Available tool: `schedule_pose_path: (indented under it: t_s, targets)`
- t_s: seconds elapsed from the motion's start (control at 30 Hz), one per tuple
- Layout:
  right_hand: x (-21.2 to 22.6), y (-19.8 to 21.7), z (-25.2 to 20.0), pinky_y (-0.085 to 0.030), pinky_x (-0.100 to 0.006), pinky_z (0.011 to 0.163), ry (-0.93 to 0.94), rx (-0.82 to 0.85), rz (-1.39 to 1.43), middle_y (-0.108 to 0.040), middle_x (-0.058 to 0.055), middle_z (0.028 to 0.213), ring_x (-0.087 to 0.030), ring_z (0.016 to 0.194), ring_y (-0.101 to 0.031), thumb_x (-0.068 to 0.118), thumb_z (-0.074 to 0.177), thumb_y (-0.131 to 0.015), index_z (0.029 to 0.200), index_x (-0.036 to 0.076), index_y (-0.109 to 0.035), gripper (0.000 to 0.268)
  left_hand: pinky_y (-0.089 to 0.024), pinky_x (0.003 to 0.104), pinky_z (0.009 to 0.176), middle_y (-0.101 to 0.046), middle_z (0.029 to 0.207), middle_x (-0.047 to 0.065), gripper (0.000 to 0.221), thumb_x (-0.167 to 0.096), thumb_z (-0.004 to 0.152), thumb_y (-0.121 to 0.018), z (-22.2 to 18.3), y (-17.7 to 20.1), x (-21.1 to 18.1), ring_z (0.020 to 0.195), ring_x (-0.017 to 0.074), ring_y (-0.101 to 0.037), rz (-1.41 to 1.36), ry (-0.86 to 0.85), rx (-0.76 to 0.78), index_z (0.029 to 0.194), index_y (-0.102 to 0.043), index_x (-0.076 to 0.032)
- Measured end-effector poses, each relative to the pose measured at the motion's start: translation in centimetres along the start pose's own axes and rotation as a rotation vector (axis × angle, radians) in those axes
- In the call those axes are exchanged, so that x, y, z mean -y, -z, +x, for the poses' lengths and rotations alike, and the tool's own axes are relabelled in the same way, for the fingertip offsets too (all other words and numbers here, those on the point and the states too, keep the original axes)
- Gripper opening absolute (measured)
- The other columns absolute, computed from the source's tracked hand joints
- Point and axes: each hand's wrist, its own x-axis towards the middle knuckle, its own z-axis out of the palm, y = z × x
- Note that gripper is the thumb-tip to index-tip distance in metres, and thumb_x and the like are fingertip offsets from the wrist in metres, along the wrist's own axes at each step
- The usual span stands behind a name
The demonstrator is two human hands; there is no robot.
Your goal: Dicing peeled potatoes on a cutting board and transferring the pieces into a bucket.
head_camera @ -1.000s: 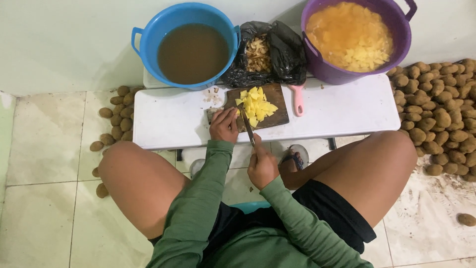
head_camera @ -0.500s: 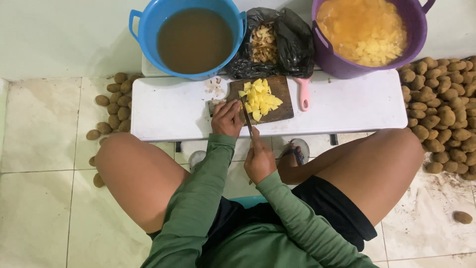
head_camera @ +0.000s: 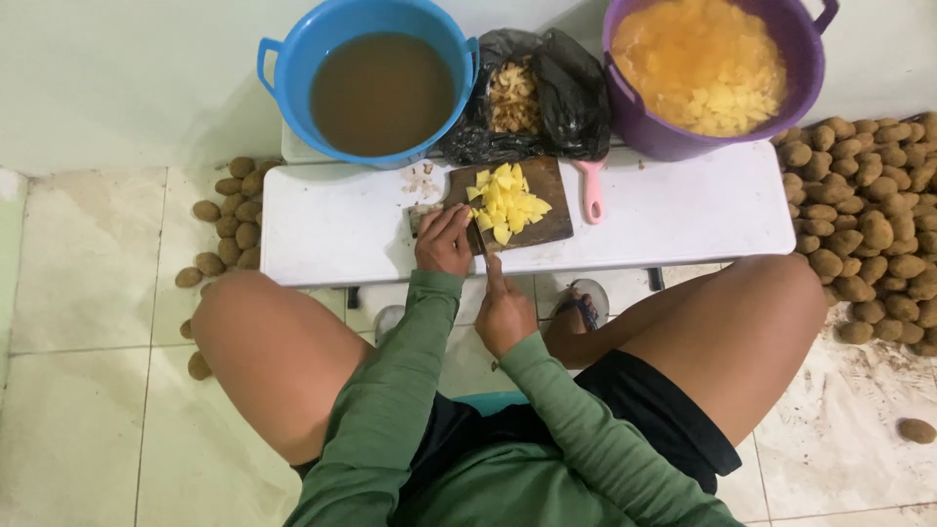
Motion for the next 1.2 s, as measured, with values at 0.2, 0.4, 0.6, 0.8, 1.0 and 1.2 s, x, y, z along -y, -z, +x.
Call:
schedule_pose_path:
  t_s: [0.2,0.4,0.6,0.8,1.0,1.2]
  targets:
    - [-1.1,0.3,-1.7,-0.061,-0.058,0.060,-0.017,0.001,0.114,-0.071,-0.026,0.097,-0.049,0.077,-0.074,0.007,0.097,-0.046,0.164,0.014,-0.037,0.068,-0.066,0.046,0.103,-0.077,0.117,0.010,0.024,-0.007,0.105,-0.064,-0.6,0.0,0.9,0.115,0.0310,-0.069,0.061,-0.022,0.009,0.124,-0.078,-0.009]
    - [-0.7,0.5,-1.5,-0.062,-0.060,0.069,0.024,-0.043,0.158,-0.072,-0.031,0.112,-0.050,0.092,-0.074,0.004,0.097,-0.050,0.163,0.007,-0.037,0.067,-0.066,0.045,0.102,-0.076,0.117,0.012,0.024,-0.004,0.105,-0.063,-0.8,0.0,0.7,0.113,0.0319,-0.069,0.048,-0.011,0.009,0.122,-0.079,-0.007]
    - [0.1,1.3,-1.6,-0.063,-0.061,0.070,0.024,-0.028,0.246,-0.070,-0.032,0.116,-0.051,0.097,-0.072,-0.001,0.099,-0.046,0.165,0.004,-0.032,0.067,-0.068,0.043,0.099,-0.077,0.115,0.009,0.023,-0.005,0.104,-0.064,-1.4,-1.1,1.5,0.114,0.0294,-0.068,0.040,0.032,-0.042,0.121,-0.079,-0.010]
    - [-0.3,0.8,-1.6,-0.066,-0.058,0.076,0.053,-0.079,0.224,-0.071,-0.032,0.116,-0.049,0.100,-0.073,-0.002,0.097,-0.048,0.162,0.003,-0.038,0.066,-0.069,0.044,0.098,-0.077,0.111,0.008,0.022,-0.007,0.104,-0.066,-1.2,-1.0,1.1,0.112,0.0299,-0.069,0.022,0.036,-0.062,0.121,-0.081,-0.011]
    - [-1.4,-1.2,-0.9,-0.065,-0.057,0.079,0.101,-0.147,0.163,-0.071,-0.032,0.121,-0.048,0.103,-0.074,0.001,0.095,-0.053,0.161,0.005,-0.043,0.067,-0.070,0.048,0.098,-0.078,0.111,0.010,0.022,-0.007,0.103,-0.068,-1.2,-1.6,1.5,0.111,0.0326,-0.069,-0.022,0.072,-0.097,0.120,-0.081,-0.012]
    - [-0.1,-1.2,0.3,-0.063,-0.061,0.068,0.043,-0.076,0.090,-0.072,-0.029,0.106,-0.049,0.086,-0.075,0.005,0.096,-0.051,0.165,0.011,-0.036,0.071,-0.067,0.046,0.101,-0.078,0.115,0.006,0.025,-0.007,0.104,-0.066,-1.6,-1.3,1.7,0.114,0.0283,-0.068,0.015,0.054,-0.043,0.123,-0.080,-0.013]
